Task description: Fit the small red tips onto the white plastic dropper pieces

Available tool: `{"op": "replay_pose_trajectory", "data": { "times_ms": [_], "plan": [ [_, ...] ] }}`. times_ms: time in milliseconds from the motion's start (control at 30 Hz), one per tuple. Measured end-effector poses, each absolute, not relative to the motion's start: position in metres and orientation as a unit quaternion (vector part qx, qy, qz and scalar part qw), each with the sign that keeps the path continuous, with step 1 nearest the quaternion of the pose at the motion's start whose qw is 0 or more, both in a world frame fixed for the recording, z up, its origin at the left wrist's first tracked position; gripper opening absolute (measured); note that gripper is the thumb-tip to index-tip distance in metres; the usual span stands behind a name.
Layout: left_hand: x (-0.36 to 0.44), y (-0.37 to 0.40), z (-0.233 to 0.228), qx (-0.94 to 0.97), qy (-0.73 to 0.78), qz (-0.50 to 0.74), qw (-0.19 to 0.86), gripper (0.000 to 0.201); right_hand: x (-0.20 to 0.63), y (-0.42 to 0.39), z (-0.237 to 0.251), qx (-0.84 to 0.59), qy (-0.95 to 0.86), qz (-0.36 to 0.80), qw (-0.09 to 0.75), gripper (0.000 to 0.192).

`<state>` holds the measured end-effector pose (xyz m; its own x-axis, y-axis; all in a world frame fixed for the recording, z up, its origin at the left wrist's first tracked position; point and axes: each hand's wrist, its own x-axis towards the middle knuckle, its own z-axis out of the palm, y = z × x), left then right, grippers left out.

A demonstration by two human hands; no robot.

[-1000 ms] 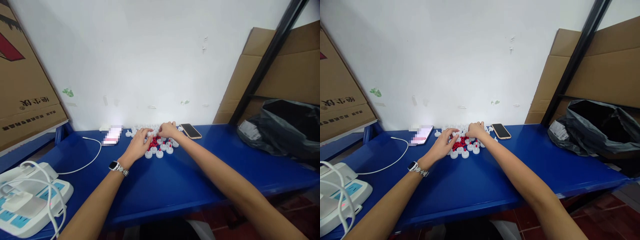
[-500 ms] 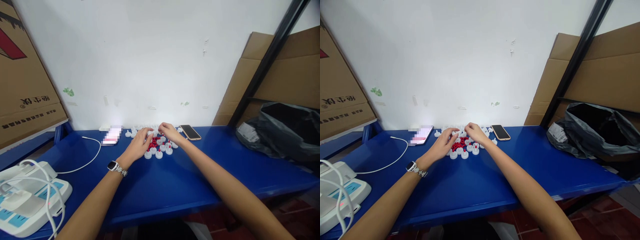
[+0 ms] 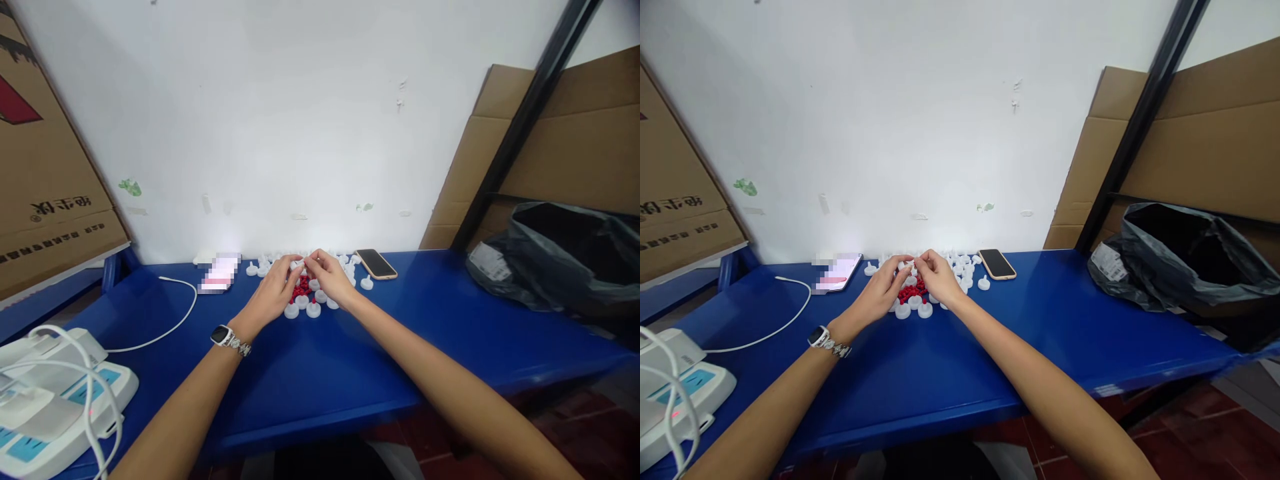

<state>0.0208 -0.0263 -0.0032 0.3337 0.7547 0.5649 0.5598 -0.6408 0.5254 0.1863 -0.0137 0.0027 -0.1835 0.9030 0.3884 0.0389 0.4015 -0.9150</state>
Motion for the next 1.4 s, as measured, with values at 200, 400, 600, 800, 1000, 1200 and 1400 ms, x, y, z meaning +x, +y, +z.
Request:
{"op": "replay_pose_trajectory", "data": {
  "times_ms": [200,400,600,800,1000,1200,1400],
  "plan": [
    [0.026,-0.039,0.006,0.780,0.406,0.454,0.143,0.043,0.186,-0.020,0.005,-0.322,-0.709,0.340,0.528,0.039],
    [0.039,-0.048,0.011,0.737,0.402,0.513,0.179,0.043,0.180,-0.031,0.012,-0.319,-0.722,0.279,0.546,0.041],
    [0.045,-0.050,0.009,0.725,0.389,0.523,0.223,0.046,0.180,-0.034,0.014,-0.323,-0.733,0.273,0.533,0.043],
    [0.041,-0.049,0.008,0.741,0.398,0.505,0.195,0.046,0.180,-0.034,0.012,-0.316,-0.734,0.293,0.525,0.043],
    [0.024,-0.030,0.005,0.795,0.396,0.442,0.127,0.054,0.200,-0.013,0.018,-0.371,-0.752,0.274,0.471,0.043],
    [0.007,-0.013,-0.006,0.783,0.444,0.423,0.103,0.046,0.233,0.033,0.025,-0.549,-0.778,0.062,0.300,0.022],
    [0.011,-0.016,-0.007,0.804,0.420,0.410,0.094,0.041,0.222,0.058,0.020,-0.587,-0.798,0.003,0.136,0.020]
  ]
}}
